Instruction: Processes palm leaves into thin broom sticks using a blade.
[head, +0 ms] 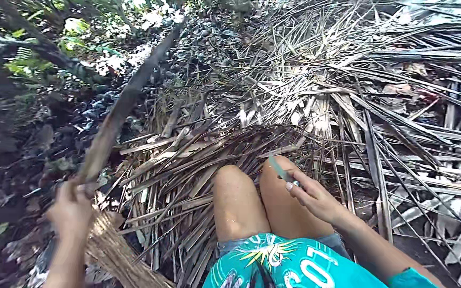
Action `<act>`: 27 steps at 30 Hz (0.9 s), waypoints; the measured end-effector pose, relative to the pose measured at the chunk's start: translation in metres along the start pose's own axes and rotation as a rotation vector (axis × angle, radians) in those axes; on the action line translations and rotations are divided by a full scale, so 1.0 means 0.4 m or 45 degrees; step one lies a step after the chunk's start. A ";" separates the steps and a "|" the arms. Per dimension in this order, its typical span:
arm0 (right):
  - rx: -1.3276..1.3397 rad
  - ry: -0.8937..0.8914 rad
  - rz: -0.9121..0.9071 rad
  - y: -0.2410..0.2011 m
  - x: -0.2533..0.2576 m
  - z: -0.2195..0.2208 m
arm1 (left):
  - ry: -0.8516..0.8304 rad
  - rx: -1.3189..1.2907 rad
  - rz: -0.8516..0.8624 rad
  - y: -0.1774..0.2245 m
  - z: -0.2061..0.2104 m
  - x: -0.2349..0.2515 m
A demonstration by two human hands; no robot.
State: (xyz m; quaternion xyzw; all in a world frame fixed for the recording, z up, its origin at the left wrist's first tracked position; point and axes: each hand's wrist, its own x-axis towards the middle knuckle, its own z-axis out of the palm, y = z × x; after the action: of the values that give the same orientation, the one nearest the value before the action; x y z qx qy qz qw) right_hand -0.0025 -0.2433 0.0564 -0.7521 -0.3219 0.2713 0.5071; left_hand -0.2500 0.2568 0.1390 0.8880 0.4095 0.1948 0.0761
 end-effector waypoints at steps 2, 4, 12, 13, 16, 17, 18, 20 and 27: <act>0.048 -0.200 -0.139 -0.058 0.074 0.035 | -0.044 -0.147 -0.010 0.102 0.043 -0.098; 0.144 -0.412 -0.160 -0.118 0.150 0.083 | -0.100 -0.322 -0.058 0.211 0.106 -0.171; 0.598 -0.776 0.017 -0.142 0.289 0.214 | -0.292 -0.860 0.094 0.494 0.229 -0.331; 0.629 -0.780 0.033 -0.136 0.282 0.212 | -0.288 -0.869 0.128 0.507 0.231 -0.341; 0.659 -0.742 -0.031 -0.120 0.257 0.202 | -0.370 -1.006 0.125 0.529 0.227 -0.347; 0.657 -0.730 -0.069 -0.115 0.250 0.197 | -0.436 -1.088 0.097 0.534 0.220 -0.345; 0.639 -0.734 -0.109 -0.111 0.244 0.188 | -0.510 -1.174 0.058 0.540 0.211 -0.342; 0.561 -0.738 -0.211 -0.107 0.233 0.166 | -0.693 -1.352 -0.039 0.553 0.184 -0.334; 0.296 -0.658 -0.458 -0.075 0.217 0.125 | -1.291 -1.707 -0.237 0.550 0.152 -0.297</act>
State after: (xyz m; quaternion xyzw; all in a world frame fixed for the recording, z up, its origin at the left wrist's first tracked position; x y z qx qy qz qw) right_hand 0.0104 -0.1397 0.0605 -0.5269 -0.5342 0.3940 0.5309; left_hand -0.1415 0.0247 0.1148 0.5976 0.1952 -0.0324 0.7770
